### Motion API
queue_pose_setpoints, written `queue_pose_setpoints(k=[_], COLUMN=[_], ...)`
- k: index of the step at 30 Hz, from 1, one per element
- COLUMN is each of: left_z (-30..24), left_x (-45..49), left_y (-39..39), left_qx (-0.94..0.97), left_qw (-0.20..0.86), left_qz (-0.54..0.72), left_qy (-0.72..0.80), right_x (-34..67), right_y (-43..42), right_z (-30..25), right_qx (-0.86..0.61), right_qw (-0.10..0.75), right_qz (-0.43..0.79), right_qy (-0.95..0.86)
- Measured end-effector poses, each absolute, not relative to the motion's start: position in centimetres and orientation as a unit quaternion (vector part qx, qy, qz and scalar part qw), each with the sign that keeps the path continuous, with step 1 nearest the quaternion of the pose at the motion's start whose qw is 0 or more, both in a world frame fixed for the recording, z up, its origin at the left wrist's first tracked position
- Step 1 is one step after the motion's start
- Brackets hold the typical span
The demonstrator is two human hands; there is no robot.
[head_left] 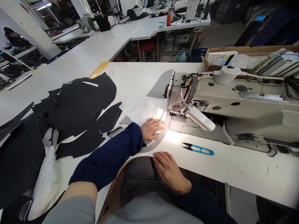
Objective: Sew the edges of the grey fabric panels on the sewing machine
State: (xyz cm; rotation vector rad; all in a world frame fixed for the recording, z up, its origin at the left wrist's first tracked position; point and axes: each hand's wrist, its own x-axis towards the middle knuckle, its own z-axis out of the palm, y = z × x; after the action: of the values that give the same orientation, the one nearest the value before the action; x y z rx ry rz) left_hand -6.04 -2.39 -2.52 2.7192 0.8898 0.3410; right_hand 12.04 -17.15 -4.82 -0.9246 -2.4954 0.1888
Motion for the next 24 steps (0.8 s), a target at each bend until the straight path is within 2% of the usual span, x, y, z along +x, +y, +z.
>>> queue_pose_setpoints(k=[8, 16, 24], left_z=[-4.3, -4.7, -4.9], left_x=[-6.5, -6.9, -6.7], left_y=[-1.1, -1.2, -0.7], left_qx=[0.946, 0.908, 0.907], left_qw=[0.106, 0.188, 0.203], left_qz=[0.161, 0.200, 0.190], left_qy=[0.261, 0.317, 0.316], right_x=[10.0, 9.3, 9.2], right_y=[-18.1, -17.2, -16.3], right_z=[-6.8, -5.9, -6.3], right_qx=[-0.377, -0.508, -0.431], right_qw=[0.195, 0.185, 0.192], right_qz=[-0.005, -0.021, -0.037], right_qy=[-0.905, -0.841, -0.881])
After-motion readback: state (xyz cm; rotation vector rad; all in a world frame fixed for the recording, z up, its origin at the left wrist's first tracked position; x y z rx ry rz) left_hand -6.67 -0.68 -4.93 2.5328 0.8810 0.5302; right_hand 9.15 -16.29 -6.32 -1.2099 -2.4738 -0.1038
